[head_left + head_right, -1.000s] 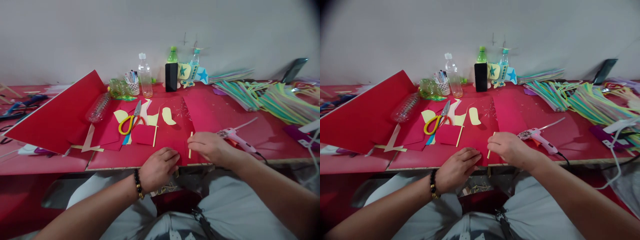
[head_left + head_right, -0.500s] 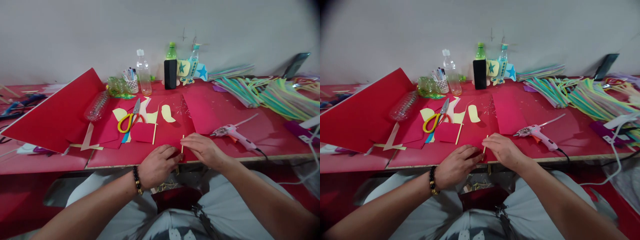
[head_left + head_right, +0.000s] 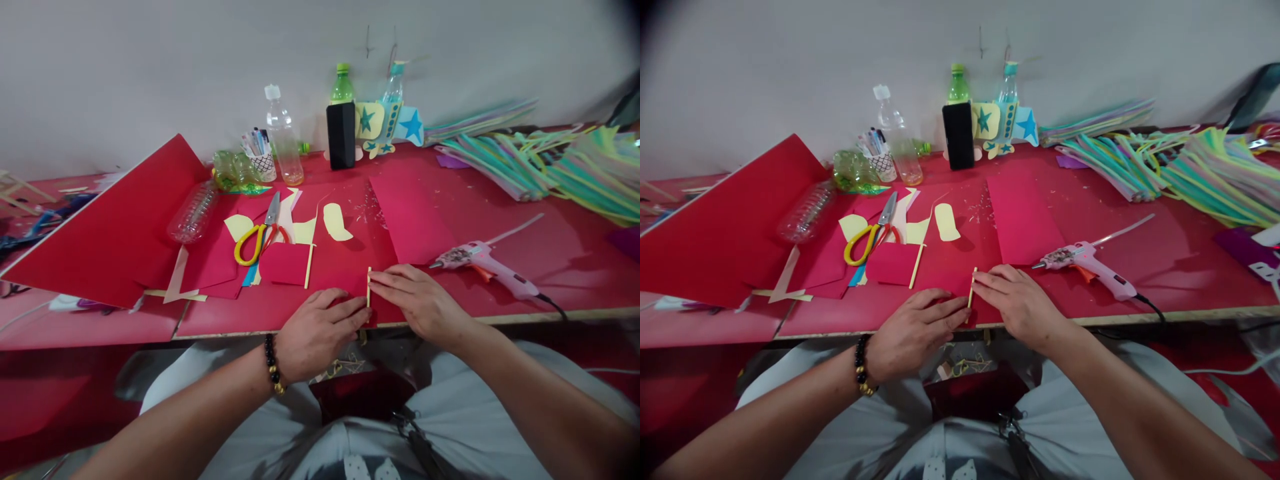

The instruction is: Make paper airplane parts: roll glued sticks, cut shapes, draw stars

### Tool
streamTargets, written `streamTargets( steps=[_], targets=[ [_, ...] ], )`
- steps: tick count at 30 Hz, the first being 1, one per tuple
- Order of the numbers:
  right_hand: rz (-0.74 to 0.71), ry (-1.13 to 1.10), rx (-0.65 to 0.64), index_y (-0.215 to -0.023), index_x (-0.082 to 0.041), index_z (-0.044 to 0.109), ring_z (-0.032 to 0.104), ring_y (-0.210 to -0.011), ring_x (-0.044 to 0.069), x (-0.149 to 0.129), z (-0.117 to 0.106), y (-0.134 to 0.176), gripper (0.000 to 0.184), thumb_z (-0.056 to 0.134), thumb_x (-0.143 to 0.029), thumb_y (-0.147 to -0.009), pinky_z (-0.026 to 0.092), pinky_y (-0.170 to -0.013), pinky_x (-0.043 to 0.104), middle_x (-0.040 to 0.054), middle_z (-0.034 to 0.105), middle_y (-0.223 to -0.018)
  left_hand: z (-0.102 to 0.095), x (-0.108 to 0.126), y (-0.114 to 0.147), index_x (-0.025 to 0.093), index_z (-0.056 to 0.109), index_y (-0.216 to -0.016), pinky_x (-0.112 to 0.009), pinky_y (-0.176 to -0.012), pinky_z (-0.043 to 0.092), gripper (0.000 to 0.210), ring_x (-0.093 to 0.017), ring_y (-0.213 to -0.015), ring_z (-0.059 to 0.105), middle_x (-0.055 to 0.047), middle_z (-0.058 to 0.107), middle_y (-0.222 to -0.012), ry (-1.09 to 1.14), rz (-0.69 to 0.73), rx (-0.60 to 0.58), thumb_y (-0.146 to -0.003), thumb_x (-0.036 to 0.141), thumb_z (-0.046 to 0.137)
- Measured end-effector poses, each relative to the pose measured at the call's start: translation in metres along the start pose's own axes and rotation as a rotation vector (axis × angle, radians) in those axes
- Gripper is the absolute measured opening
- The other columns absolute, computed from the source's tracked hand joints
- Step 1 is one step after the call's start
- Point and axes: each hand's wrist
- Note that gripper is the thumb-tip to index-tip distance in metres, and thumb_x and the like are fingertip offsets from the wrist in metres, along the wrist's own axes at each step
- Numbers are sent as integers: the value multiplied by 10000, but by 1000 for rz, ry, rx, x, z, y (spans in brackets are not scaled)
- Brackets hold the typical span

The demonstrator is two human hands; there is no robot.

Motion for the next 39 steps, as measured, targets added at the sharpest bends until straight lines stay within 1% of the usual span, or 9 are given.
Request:
streamTargets(
  steps=[8, 13, 17, 23, 28, 31, 33, 37, 39],
  targets=[
    [14, 46, -61, -1272, -163, 586, 502, -1117, 276, -3, 0, 0, 474, 420, -56, -840, 468, -893, 481, 95, 601, -1299, -2, -1, 0, 192, 457, -1342, -419, -1071, 351, 393, -202, -1219, 469, -60, 529, -1363, 39, -2, -2, -953, 236, 425],
    [12, 44, -57, -1271, -173, 588, 503, -1123, 276, -4, 0, -1, 497, 424, -46, -819, 470, -885, 475, 106, 608, -1290, -3, -1, -1, 192, 469, -1329, -425, -1057, 367, 384, -206, -1203, 492, -82, 543, -1345, 30, -8, 2, -950, 225, 420],
    [-1, 46, -56, -1280, -191, 580, 499, -1132, 278, -3, 1, 0, 503, 443, -54, -816, 461, -892, 474, 95, 611, -1287, -3, -1, -2, 185, 462, -1332, -422, -1048, 374, 382, -208, -1197, 500, -82, 543, -1348, 29, 1, -1, -958, 243, 407],
    [-5, 53, -72, -1271, -166, 582, 477, -1145, 286, -4, 0, 1, 465, 428, -66, -844, 443, -915, 472, 91, 601, -1297, 2, -2, -1, 177, 407, -1377, -423, -1058, 360, 411, -208, -1230, 475, -57, 494, -1400, 4, -15, -37, -973, 246, 374],
    [17, 46, -70, -1264, -140, 585, 474, -1150, 286, -4, 0, -2, 446, 420, -76, -854, 444, -919, 478, 99, 608, -1285, 3, 0, -10, 136, 411, -1369, -407, -1054, 353, 406, -206, -1237, 473, -86, 471, -1418, -40, -27, -33, -974, 214, 355],
    [21, 49, -42, -1270, -135, 580, 487, -1140, 286, -4, -1, -3, 449, 431, -81, -851, 457, -907, 474, 111, 620, -1263, 3, 2, -18, 107, 420, -1355, -409, -1050, 346, 403, -214, -1243, 472, -106, 479, -1406, -76, -44, -29, -976, 223, 350],
    [7, 48, 6, -1248, -130, 596, 512, -1105, 280, -6, -4, -1, 434, 433, -78, -850, 471, -889, 462, 120, 642, -1221, 3, 2, -21, 100, 426, -1349, -407, -1049, 342, 402, -217, -1248, 469, -112, 476, -1407, -91, -49, -29, -975, 235, 362],
    [-52, 68, 134, -1082, -112, 680, 561, -962, 254, -11, -16, 7, 334, 449, -68, -845, 497, -850, 433, 119, 702, -1042, 5, -1, -21, 115, 435, -1344, -390, -1063, 322, 393, -201, -1270, 448, -90, 475, -1413, -108, -25, -24, -963, 198, 392],
    [-87, 78, 143, -1021, -111, 697, 567, -924, 245, -14, -21, 10, 303, 458, -65, -840, 510, -823, 417, 110, 712, -996, 5, -2, -19, 119, 452, -1331, -379, -1074, 306, 378, -188, -1282, 435, -79, 483, -1409, -121, -7, -18, -965, 187, 386]
  ],
)
Point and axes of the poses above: each hand's wrist, its own y-axis away from the middle knuckle, its own z-axis out of the palm, x = y × z
